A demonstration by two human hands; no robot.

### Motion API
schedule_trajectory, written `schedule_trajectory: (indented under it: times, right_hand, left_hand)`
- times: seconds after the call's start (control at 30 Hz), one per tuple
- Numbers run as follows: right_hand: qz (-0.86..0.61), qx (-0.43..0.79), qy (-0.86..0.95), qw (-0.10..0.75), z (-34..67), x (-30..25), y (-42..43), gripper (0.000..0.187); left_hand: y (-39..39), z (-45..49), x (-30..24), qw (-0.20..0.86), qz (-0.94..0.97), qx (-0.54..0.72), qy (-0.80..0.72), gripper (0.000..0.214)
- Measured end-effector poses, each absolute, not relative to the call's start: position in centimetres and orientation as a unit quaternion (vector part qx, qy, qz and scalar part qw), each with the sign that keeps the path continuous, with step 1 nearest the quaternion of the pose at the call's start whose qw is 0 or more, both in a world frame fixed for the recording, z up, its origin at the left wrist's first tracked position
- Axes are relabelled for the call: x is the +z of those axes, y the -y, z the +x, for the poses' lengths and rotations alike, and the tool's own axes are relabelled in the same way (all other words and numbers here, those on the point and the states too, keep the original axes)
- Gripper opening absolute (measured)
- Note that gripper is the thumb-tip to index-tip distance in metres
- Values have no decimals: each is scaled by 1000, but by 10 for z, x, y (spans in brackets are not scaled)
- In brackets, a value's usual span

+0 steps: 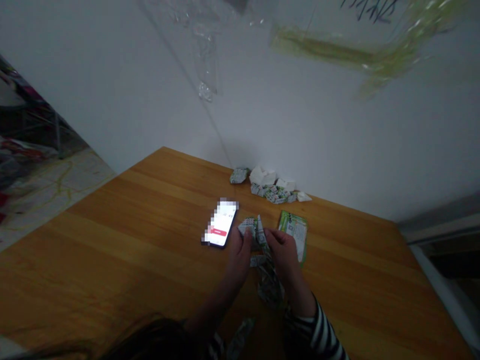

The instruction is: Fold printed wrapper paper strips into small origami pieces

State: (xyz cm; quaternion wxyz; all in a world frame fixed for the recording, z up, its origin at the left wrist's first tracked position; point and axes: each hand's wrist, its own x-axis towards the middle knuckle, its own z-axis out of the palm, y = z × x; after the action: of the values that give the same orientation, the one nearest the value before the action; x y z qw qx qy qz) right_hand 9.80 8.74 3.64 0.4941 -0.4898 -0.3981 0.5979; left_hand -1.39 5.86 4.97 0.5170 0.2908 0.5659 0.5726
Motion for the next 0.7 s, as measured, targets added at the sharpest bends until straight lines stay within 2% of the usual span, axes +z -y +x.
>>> schedule_trajectory:
  times: [0.17,0.3,0.53,0.7]
  right_hand:
    - [-462,610,454,457,101,37,-88,21]
    - [-466,580,454,491,92,28,-87,18]
    - [-491,552,397,545,78,20,-81,21]
    - [-509,519,440,528,91,22,-88,16]
  left_hand:
    - [-59,-11,44,517,293,573,-564,33]
    - [-63,-2,35,532,258,579,-562,42]
    - [-63,11,38,529,215,606,-554,47]
    - [-62,14,41,537,220,603,-547,45]
